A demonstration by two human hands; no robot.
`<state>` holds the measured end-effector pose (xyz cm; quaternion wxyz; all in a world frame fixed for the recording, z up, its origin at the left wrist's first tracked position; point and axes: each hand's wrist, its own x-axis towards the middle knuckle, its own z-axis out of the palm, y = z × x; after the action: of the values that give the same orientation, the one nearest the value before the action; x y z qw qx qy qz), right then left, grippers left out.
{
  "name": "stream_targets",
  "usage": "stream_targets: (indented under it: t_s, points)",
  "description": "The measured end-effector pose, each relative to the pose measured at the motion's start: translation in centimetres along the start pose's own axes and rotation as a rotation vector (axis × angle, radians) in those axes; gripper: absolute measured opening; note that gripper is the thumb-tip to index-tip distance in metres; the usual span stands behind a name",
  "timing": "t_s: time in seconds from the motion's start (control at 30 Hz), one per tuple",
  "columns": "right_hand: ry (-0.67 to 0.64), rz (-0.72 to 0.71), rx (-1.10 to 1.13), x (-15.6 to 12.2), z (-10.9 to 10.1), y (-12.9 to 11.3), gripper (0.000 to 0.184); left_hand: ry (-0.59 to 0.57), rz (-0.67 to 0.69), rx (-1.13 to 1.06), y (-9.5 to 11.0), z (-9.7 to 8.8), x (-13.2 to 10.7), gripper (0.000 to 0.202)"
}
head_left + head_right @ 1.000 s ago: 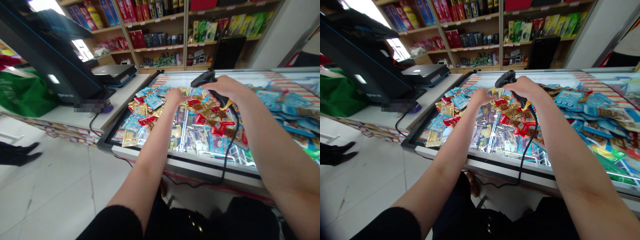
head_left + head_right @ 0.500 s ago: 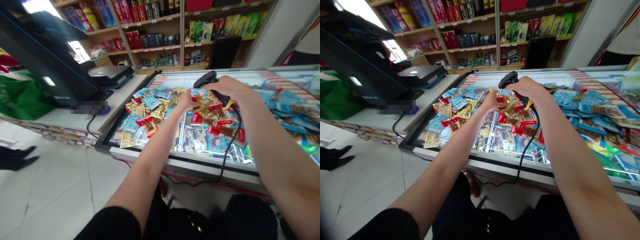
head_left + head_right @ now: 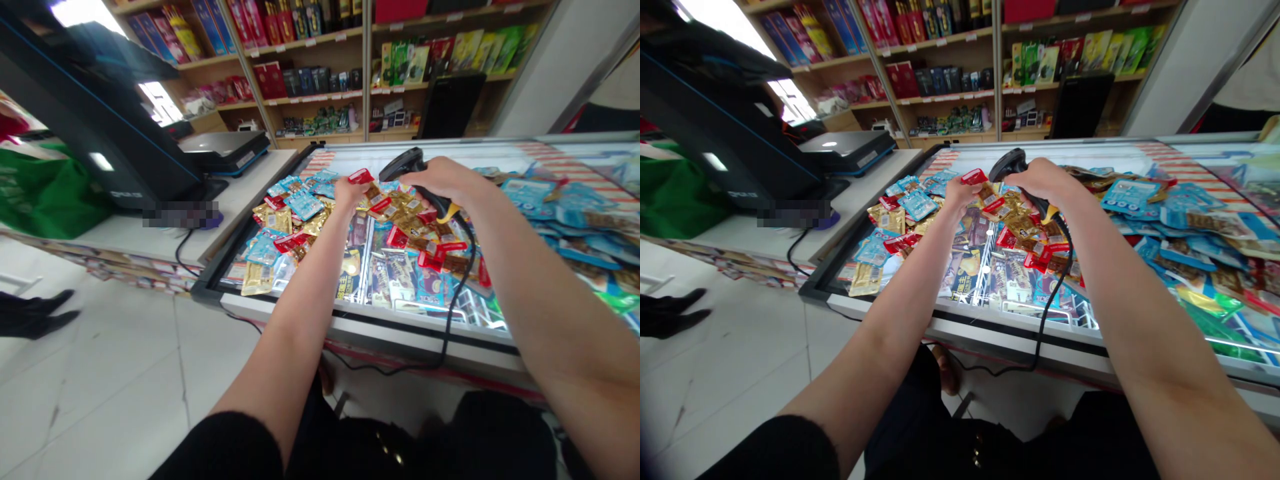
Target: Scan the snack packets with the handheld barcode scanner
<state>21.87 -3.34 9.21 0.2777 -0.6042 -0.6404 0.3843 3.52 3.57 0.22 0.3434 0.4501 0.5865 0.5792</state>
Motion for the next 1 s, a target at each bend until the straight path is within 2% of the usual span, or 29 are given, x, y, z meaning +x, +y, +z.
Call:
stream_targets:
  t_s: [0.2,0.47,0.77,1.0]
  points:
    - [-0.040,-0.031,-0.048,-0.3,0.0,-0.2,0.023,0.016,-0.073,-0.209,1.2,-0.6,-0.6,0.015]
    - [-0.069,-0.061,-0.097,-0.7,-0.1,-0.2,0.024,0.098,-0.076,-0.208,1.2,-0.8,0.0,0.020]
    - [-0.101,-0.072,-0.198,-0.6,-0.1,-0.3,0.023,0.093,-0.063,-0.202,1.0,-1.0,0.1,0.020]
    - [-0.113,-0.069,-0.194,-0.5,-0.2,-0.2,0.027,0.089,-0.072,-0.217,0.8,-0.8,0.5,0.023]
